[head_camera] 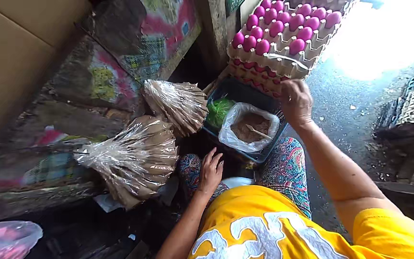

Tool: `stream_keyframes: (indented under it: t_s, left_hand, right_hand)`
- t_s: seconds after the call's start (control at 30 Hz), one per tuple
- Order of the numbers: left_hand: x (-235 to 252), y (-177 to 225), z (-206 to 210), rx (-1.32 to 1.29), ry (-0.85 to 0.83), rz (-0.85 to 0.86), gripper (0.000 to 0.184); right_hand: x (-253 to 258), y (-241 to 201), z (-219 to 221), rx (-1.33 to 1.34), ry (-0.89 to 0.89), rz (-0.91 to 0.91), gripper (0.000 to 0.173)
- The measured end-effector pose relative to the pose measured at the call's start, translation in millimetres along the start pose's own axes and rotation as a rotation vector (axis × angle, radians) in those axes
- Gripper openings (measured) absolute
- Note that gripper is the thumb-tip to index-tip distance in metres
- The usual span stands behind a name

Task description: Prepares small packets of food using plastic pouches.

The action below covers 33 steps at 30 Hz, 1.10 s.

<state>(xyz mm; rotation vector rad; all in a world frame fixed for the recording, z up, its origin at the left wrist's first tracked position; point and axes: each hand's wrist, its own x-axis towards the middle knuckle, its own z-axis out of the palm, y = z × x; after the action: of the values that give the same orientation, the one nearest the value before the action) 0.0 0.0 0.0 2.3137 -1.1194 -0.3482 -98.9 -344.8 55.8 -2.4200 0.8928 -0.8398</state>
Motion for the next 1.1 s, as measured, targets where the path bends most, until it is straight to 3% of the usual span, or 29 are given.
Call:
stream_keyframes:
  t_s: [0.13,0.3,0.63,0.8,0.97,1.1]
  left_hand:
    - [-24,-6,2,-0.078,-0.024,-0.098,0.033]
    - [-30,-1,2,-0.133,-0.058,-0.123,0.032]
    - [-48,-22,-5,-0.212,0.044,-0.145,0.030]
    - [-50,-21,-7,-0.247,0.083,-0.106,0.027]
    - [-46,-20,-13,-0.262,0.078,-0.106,0.028]
    - [-45,-21,-14,-0.260,0.054,-0.104,0.030]
  right_hand:
    - [48,-7,-37,-0.160,-0.013,0.076,0.036]
    - [91,8,-34,-0.293,-0.259,0.172,0.033]
    - [97,-23,-38,-0.317,-0.324,0.311,0.029]
    - [94,-21,-31,-0.310,-0.208,0.308,0.026]
    - [107,-33,-30,-0.383,-0.319,0.334,0.029]
    - [111,-36,-32,-0.440,-0.308,0.296,0.031]
